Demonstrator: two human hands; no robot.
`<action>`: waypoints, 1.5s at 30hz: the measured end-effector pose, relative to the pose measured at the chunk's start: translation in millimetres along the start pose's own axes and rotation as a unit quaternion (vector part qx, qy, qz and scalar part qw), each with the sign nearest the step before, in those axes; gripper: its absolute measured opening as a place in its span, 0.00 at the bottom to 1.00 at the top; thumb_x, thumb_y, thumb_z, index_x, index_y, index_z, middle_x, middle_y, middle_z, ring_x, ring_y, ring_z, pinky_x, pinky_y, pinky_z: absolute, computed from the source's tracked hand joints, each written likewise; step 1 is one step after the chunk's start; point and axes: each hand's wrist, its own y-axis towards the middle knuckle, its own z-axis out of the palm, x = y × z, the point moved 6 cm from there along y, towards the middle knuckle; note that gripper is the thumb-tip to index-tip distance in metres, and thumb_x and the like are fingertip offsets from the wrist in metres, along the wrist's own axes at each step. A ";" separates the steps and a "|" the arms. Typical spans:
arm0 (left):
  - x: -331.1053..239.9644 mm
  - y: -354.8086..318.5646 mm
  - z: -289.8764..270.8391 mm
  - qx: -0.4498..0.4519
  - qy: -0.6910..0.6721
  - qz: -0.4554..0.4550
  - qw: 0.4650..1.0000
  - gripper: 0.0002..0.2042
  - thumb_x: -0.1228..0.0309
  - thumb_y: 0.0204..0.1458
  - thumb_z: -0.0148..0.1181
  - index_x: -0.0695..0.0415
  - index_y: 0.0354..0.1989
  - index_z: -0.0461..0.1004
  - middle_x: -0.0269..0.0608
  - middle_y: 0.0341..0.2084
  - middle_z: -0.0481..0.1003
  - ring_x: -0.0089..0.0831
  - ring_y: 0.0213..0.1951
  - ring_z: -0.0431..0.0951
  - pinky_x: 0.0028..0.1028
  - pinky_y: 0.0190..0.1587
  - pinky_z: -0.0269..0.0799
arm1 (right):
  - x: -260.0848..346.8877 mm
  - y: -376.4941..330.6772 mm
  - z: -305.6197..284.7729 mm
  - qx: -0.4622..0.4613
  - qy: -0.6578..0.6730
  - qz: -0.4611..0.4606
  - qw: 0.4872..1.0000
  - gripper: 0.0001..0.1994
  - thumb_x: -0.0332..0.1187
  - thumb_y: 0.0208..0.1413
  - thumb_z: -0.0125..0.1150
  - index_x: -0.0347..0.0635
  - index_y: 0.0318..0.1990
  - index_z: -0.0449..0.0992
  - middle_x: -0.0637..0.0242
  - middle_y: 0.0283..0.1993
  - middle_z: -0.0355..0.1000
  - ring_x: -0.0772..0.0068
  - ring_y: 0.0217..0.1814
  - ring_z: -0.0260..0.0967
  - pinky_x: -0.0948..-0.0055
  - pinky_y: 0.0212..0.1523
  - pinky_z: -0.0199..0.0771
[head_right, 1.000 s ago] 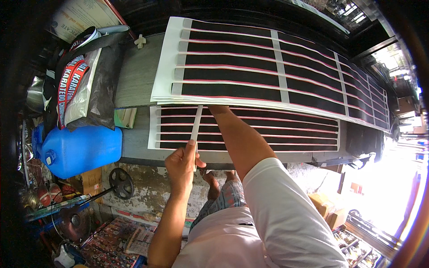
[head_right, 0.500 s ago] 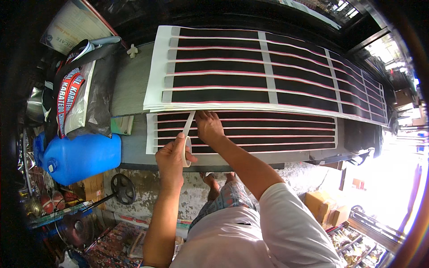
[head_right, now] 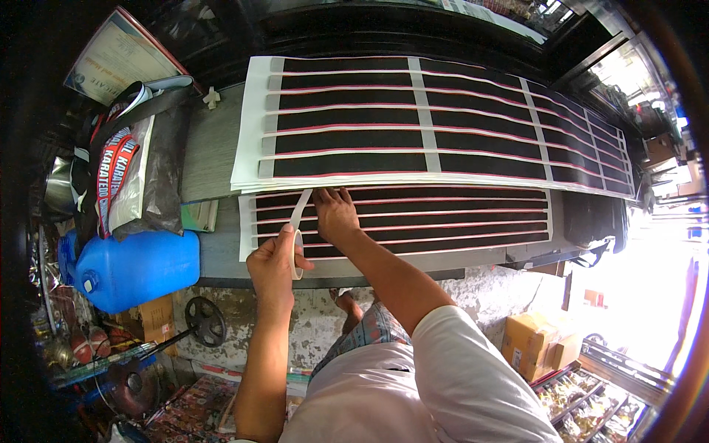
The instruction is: The person assembles a solar panel by hand, placing white plastic strips onto a black panel with red lines. They align and press the strips into place to form a grid pattern.
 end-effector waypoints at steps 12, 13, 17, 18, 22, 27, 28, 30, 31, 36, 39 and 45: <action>-16.5 -78.9 -21.3 0.094 -0.028 0.016 0.995 0.17 0.59 0.73 0.62 0.62 0.39 0.82 0.41 0.24 0.84 0.24 0.29 0.84 0.25 0.41 0.72 | -34.8 -58.8 2.0 -0.019 0.491 0.436 0.754 0.13 0.33 0.73 0.58 0.36 0.57 0.81 0.61 0.47 0.84 0.70 0.45 0.81 0.71 0.48 0.79; -13.1 -90.6 -30.5 0.094 -0.051 0.016 0.994 0.16 0.60 0.73 0.61 0.63 0.40 0.82 0.42 0.26 0.85 0.24 0.31 0.85 0.26 0.43 0.74 | -21.6 -72.8 -17.9 -0.004 0.528 0.457 0.715 0.14 0.37 0.75 0.58 0.36 0.57 0.80 0.60 0.46 0.84 0.70 0.44 0.80 0.72 0.46 0.79; 12.4 -127.5 -66.0 0.118 -0.004 -0.035 0.992 0.13 0.65 0.74 0.60 0.66 0.46 0.81 0.46 0.31 0.86 0.26 0.36 0.86 0.29 0.49 0.76 | -5.0 -161.0 -24.5 0.172 0.648 0.532 0.518 0.29 0.58 0.78 0.50 0.36 0.59 0.78 0.58 0.51 0.83 0.65 0.47 0.81 0.67 0.47 0.80; 16.4 -134.1 -71.1 0.127 -0.006 -0.044 0.991 0.12 0.67 0.74 0.60 0.67 0.47 0.80 0.45 0.32 0.87 0.24 0.37 0.85 0.28 0.50 0.76 | 5.4 -175.7 -26.7 0.206 0.689 0.532 0.448 0.32 0.62 0.78 0.48 0.37 0.60 0.77 0.57 0.52 0.82 0.64 0.48 0.81 0.66 0.48 0.81; 39.1 -152.5 -92.9 0.162 0.014 -0.096 0.982 0.11 0.69 0.75 0.59 0.67 0.49 0.80 0.44 0.36 0.87 0.21 0.41 0.84 0.25 0.51 0.75 | 51.5 -187.5 -42.1 0.243 0.759 0.487 0.357 0.34 0.65 0.78 0.44 0.38 0.60 0.74 0.62 0.53 0.81 0.68 0.52 0.80 0.67 0.52 0.80; 62.9 -162.2 -115.1 0.187 0.031 -0.106 0.976 0.11 0.69 0.75 0.59 0.67 0.49 0.81 0.43 0.36 0.88 0.19 0.40 0.84 0.23 0.48 0.75 | 56.5 -160.1 -23.2 0.152 0.815 0.423 0.366 0.20 0.50 0.80 0.53 0.40 0.58 0.76 0.64 0.53 0.81 0.71 0.54 0.80 0.69 0.54 0.80; 64.8 -163.4 -117.8 0.185 0.032 -0.107 0.976 0.11 0.69 0.75 0.59 0.67 0.49 0.81 0.43 0.36 0.88 0.19 0.40 0.84 0.23 0.47 0.75 | 45.5 -162.3 -9.4 0.137 0.798 0.444 0.384 0.10 0.39 0.78 0.59 0.42 0.53 0.77 0.66 0.48 0.82 0.73 0.51 0.81 0.69 0.51 0.81; 67.9 -165.0 -123.3 0.177 0.032 -0.108 0.978 0.11 0.70 0.75 0.59 0.67 0.49 0.81 0.43 0.36 0.89 0.19 0.39 0.83 0.23 0.46 0.74 | 38.3 -149.6 -16.6 0.118 0.780 0.431 0.439 0.08 0.37 0.77 0.60 0.42 0.50 0.78 0.68 0.44 0.81 0.74 0.46 0.81 0.69 0.48 0.81; 68.4 -165.4 -125.4 0.174 0.035 -0.109 0.978 0.11 0.70 0.75 0.59 0.67 0.49 0.81 0.43 0.36 0.89 0.19 0.39 0.83 0.23 0.46 0.74 | 34.6 -143.5 -20.8 0.108 0.769 0.424 0.466 0.07 0.36 0.77 0.61 0.43 0.48 0.78 0.69 0.42 0.81 0.75 0.44 0.81 0.70 0.46 0.81; 75.1 -164.6 -126.1 0.184 0.041 -0.110 0.976 0.11 0.69 0.75 0.60 0.66 0.49 0.81 0.43 0.36 0.89 0.19 0.39 0.84 0.23 0.48 0.75 | 13.0 -124.2 -30.7 0.094 0.723 0.389 0.563 0.07 0.33 0.73 0.65 0.39 0.49 0.80 0.70 0.40 0.80 0.79 0.40 0.78 0.75 0.39 0.76; 77.3 -160.8 -120.3 0.198 0.039 -0.103 0.974 0.11 0.69 0.75 0.59 0.66 0.50 0.81 0.43 0.37 0.89 0.20 0.41 0.84 0.24 0.50 0.75 | 4.0 -106.8 -39.1 0.102 0.665 0.379 0.635 0.07 0.32 0.72 0.67 0.39 0.49 0.80 0.71 0.38 0.80 0.80 0.40 0.78 0.76 0.39 0.75; 77.0 -152.5 -92.4 0.226 0.037 -0.112 0.967 0.12 0.67 0.76 0.58 0.66 0.54 0.80 0.44 0.40 0.88 0.24 0.44 0.86 0.27 0.54 0.78 | -17.1 -56.3 -62.5 0.103 0.552 0.287 0.776 0.07 0.33 0.70 0.69 0.38 0.45 0.82 0.72 0.36 0.81 0.81 0.38 0.76 0.75 0.40 0.77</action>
